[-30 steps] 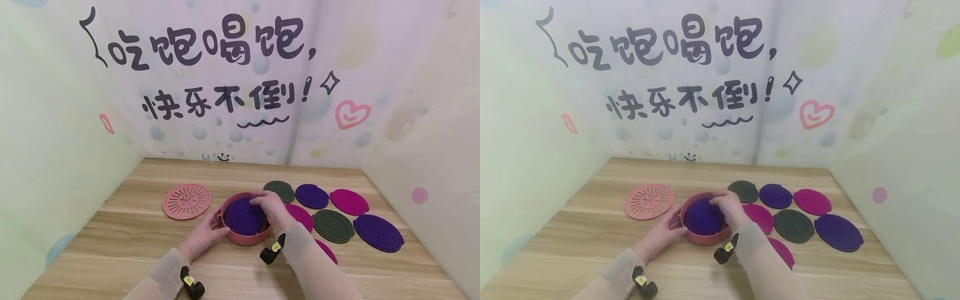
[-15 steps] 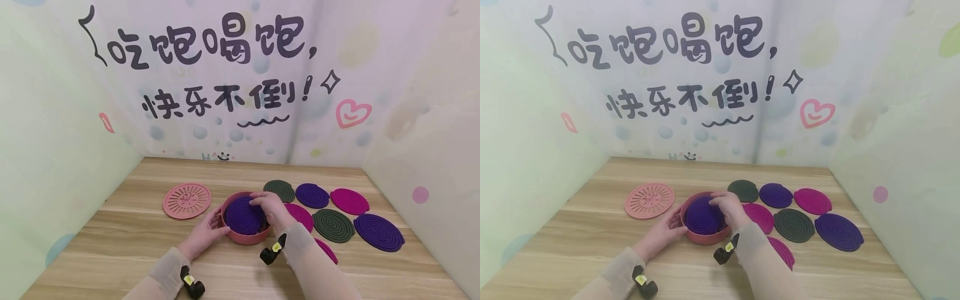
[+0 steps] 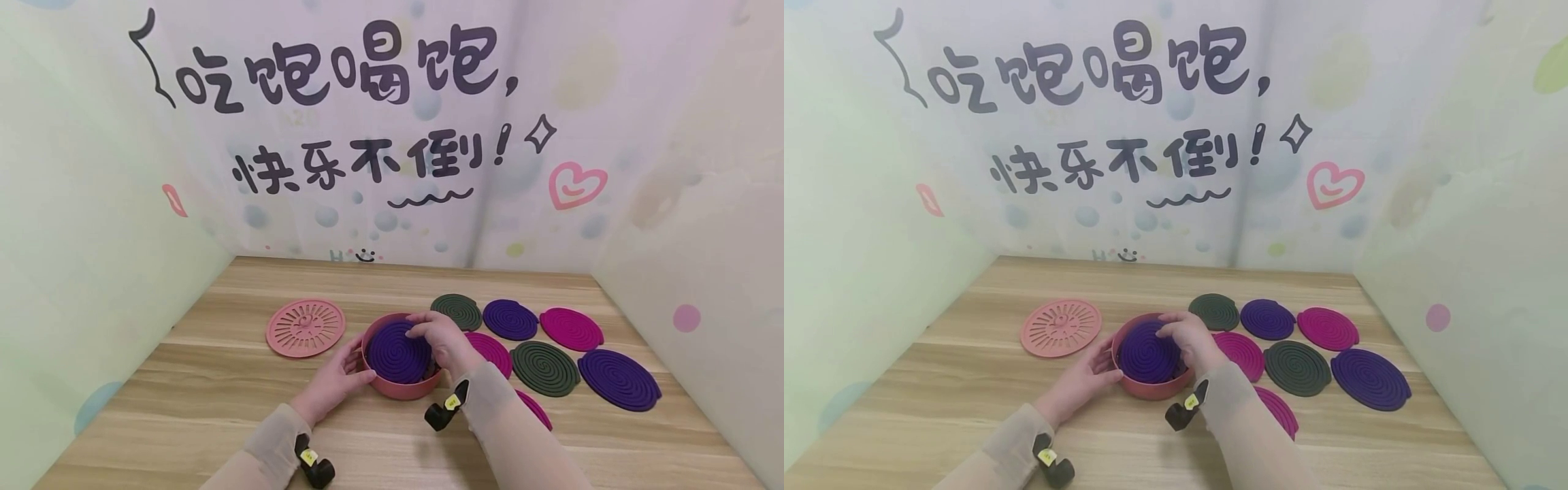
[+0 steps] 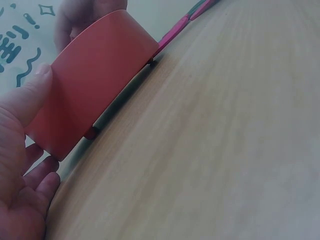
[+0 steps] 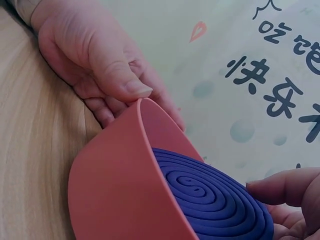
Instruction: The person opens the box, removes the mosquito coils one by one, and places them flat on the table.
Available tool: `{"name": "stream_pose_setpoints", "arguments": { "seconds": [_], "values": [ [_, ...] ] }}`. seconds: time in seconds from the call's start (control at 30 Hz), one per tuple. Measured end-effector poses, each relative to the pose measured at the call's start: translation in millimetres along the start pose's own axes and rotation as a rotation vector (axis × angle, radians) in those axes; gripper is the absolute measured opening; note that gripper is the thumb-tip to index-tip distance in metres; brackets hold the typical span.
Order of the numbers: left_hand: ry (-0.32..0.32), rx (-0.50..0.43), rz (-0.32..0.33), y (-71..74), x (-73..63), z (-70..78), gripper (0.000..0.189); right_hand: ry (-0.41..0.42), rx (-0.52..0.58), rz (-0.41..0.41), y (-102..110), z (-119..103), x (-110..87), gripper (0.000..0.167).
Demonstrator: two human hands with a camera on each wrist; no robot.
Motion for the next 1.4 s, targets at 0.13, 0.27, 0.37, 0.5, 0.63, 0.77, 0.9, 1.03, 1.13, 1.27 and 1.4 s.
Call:
{"name": "stream_pose_setpoints", "arguments": {
  "seconds": [0.13,0.27,0.37,0.5,0.63,0.77,0.9,1.03,1.13,1.27,1.4],
  "values": [
    [-0.002,0.004,0.001,0.1,-0.1,0.0,0.080,0.005,-0.013,-0.005,0.2,-0.2,-0.2,0.041],
    [0.001,0.008,0.002,0.0,0.1,-0.3,0.079,0.008,-0.022,-0.013,0.3,0.3,-1.2,0.046],
    [0.000,0.008,0.004,0.0,0.4,-0.4,0.079,0.002,-0.023,-0.017,0.0,0.9,-1.4,0.046],
    [0.000,0.009,0.006,0.1,0.0,0.2,0.080,-0.002,-0.033,-0.018,-0.1,1.1,-1.3,0.046],
    [-0.002,0.012,0.008,0.1,-0.3,0.9,0.080,0.000,-0.054,-0.020,0.5,1.4,-1.1,0.047],
    [-0.003,0.010,0.005,-0.2,0.0,1.1,0.079,0.005,-0.077,-0.029,1.1,0.6,-1.9,0.048],
    [-0.004,0.011,0.003,-0.4,0.1,1.3,0.079,0.016,-0.103,-0.034,1.5,-0.6,-3.1,0.049],
    [-0.006,0.011,0.004,-0.6,-0.2,1.8,0.079,0.018,-0.101,-0.030,2.1,-0.9,-3.7,0.049],
    [-0.003,0.011,0.003,-0.8,-0.3,1.6,0.079,0.017,-0.087,-0.028,2.6,-1.7,-4.4,0.049],
    [0.001,0.007,0.001,-0.9,-0.8,1.1,0.080,0.022,-0.068,-0.018,5.0,-3.8,-4.1,0.050],
    [-0.005,0.004,0.004,-0.6,-1.0,2.1,0.080,0.016,-0.019,-0.021,9.6,-6.3,-2.1,0.052]
  ]
}}
Point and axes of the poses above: each hand's wrist, its own x-axis towards the middle knuckle, its own y-axis out of the back of the hand, z = x × y, the point moved 7 cm from there along x, towards the middle knuckle, and after that the axes turned 10 degrees about z, right-handed, at the moved point
